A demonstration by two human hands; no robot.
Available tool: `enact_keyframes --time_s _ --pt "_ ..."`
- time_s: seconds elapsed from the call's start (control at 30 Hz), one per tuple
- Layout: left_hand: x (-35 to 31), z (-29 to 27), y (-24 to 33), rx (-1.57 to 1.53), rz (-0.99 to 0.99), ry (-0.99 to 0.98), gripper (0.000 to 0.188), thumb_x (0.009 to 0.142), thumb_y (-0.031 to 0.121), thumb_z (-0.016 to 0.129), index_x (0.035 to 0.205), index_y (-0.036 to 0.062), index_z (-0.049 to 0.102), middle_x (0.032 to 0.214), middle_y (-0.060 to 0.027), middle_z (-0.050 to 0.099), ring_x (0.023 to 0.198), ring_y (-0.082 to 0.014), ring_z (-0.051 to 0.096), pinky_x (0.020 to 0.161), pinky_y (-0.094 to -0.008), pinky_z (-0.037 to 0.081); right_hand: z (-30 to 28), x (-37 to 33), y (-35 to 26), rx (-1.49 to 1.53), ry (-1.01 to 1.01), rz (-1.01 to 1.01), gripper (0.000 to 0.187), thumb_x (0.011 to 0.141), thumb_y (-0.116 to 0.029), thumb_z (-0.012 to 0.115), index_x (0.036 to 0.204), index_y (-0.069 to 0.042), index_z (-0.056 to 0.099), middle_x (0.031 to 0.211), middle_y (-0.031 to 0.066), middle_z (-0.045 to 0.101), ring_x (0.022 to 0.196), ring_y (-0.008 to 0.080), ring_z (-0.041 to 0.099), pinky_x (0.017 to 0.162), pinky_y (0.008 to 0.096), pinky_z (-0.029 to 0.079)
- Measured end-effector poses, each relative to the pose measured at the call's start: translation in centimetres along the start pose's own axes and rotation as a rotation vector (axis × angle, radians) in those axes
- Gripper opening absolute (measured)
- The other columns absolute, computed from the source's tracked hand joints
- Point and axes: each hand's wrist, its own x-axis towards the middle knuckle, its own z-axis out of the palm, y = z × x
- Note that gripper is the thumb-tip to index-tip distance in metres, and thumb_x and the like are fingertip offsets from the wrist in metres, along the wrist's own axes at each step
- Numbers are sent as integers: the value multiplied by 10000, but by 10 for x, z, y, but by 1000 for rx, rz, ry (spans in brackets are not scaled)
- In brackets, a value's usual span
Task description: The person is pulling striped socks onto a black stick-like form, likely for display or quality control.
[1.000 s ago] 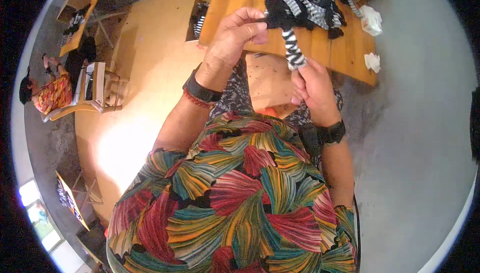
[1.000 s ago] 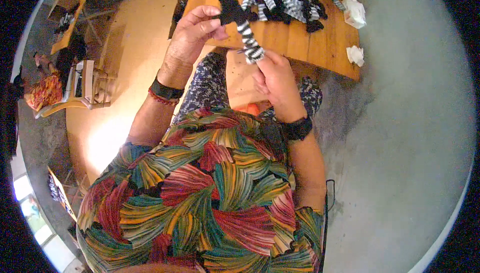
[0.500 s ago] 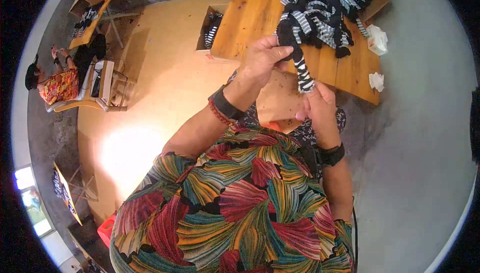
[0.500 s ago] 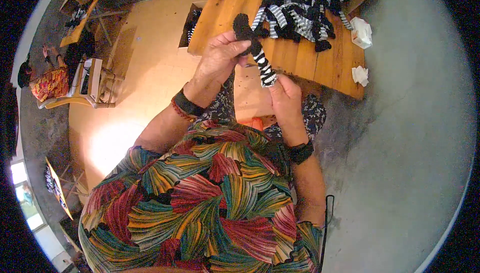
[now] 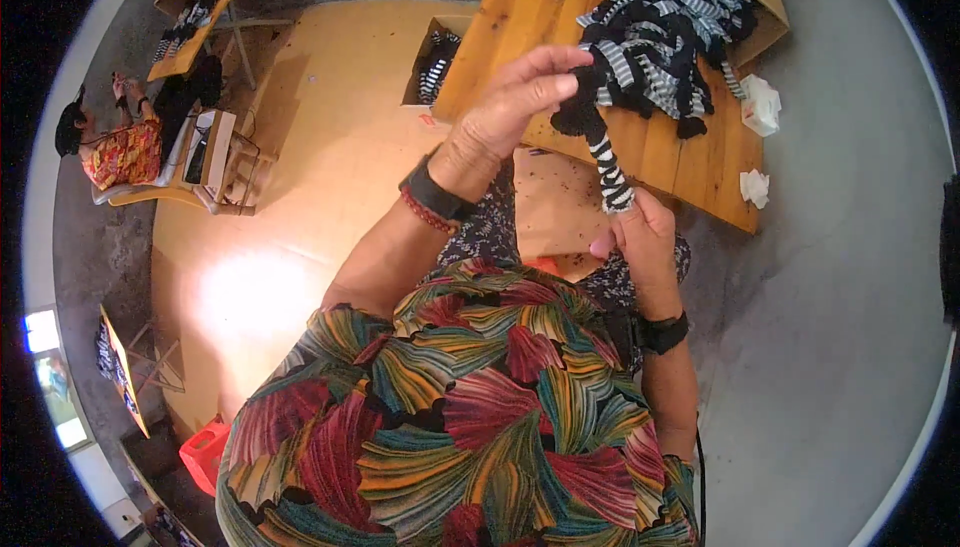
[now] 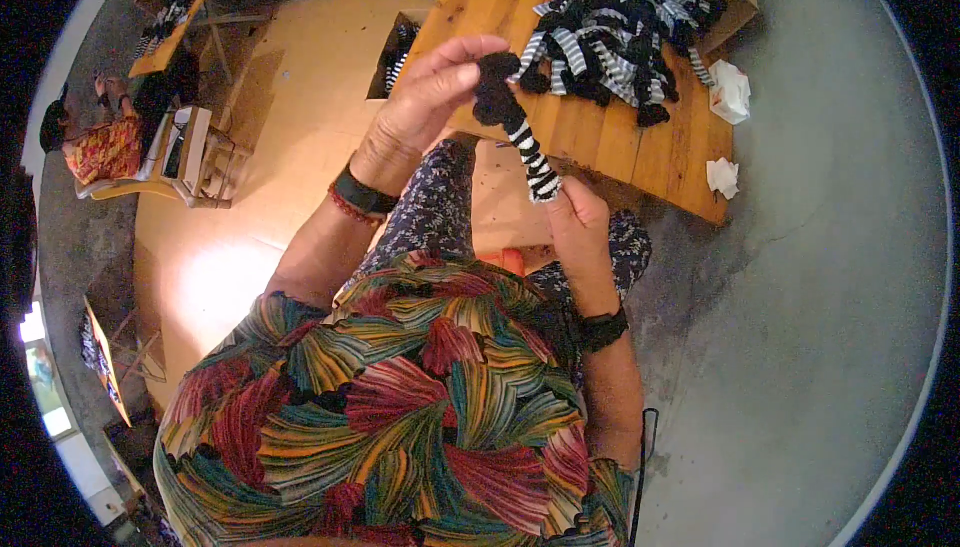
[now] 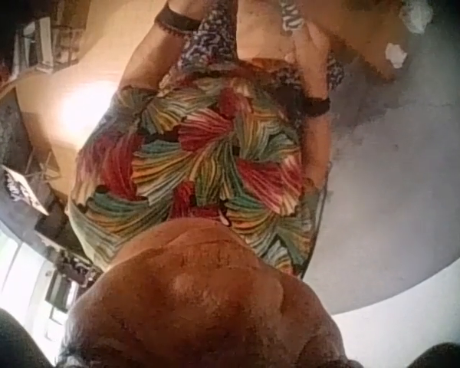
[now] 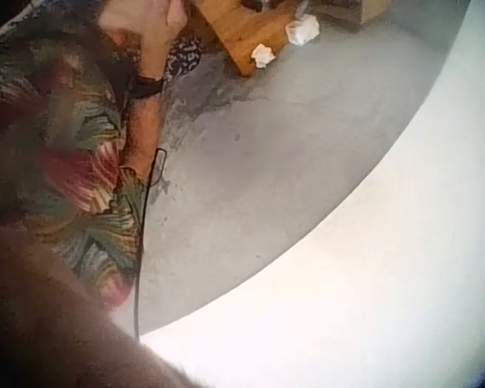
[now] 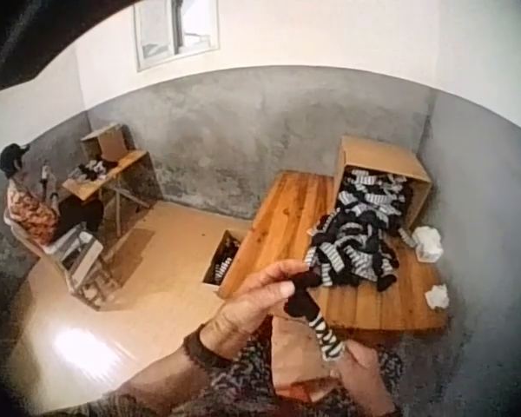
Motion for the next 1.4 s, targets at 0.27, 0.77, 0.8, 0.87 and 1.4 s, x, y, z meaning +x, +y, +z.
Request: enact_keyframes --time_s 0.27,0.77,0.8,0.87,1.4 --pt "17 -1 7 137 -112 -271 249 856 213 506 975 2 561 777 -75 618 731 -175 602 706 -275 473 -3 1 6 -235 -6 -116 200 881 -170 454 742 -31 488 564 -18 471 492 65 518 429 178 363" --pt "-2 59 -13 -271 223 214 198 872 171 486 1014 39 450 607 -44 512 530 -135 519 526 -243 446 26 -4 -10 260 -31 119 159 884 -203 476 834 -56 510 497 -37 360 394 41 305 371 195 248" --pt "-1 62 -13 -327 208 236 163 867 169 493 974 51 461 562 -14 457 466 -102 446 446 -210 379 29 -4 -14 293 -24 116 165 883 -210 477 818 -61 503 494 -31 356 387 49 301 371 201 246" --pt "-4 63 -9 -344 187 212 142 864 166 496 951 58 464 551 -8 444 451 -96 428 427 -205 355 37 -7 -22 493 -105 189 180 885 -219 482 802 -61 502 496 -35 356 390 51 302 379 200 244" --pt "-1 45 1 -548 267 341 196 907 230 410 946 43 455 676 -97 560 592 -219 562 589 -314 461 32 0 -17 137 -59 65 196 896 -242 467 829 -61 504 537 -50 350 449 32 310 404 188 285"
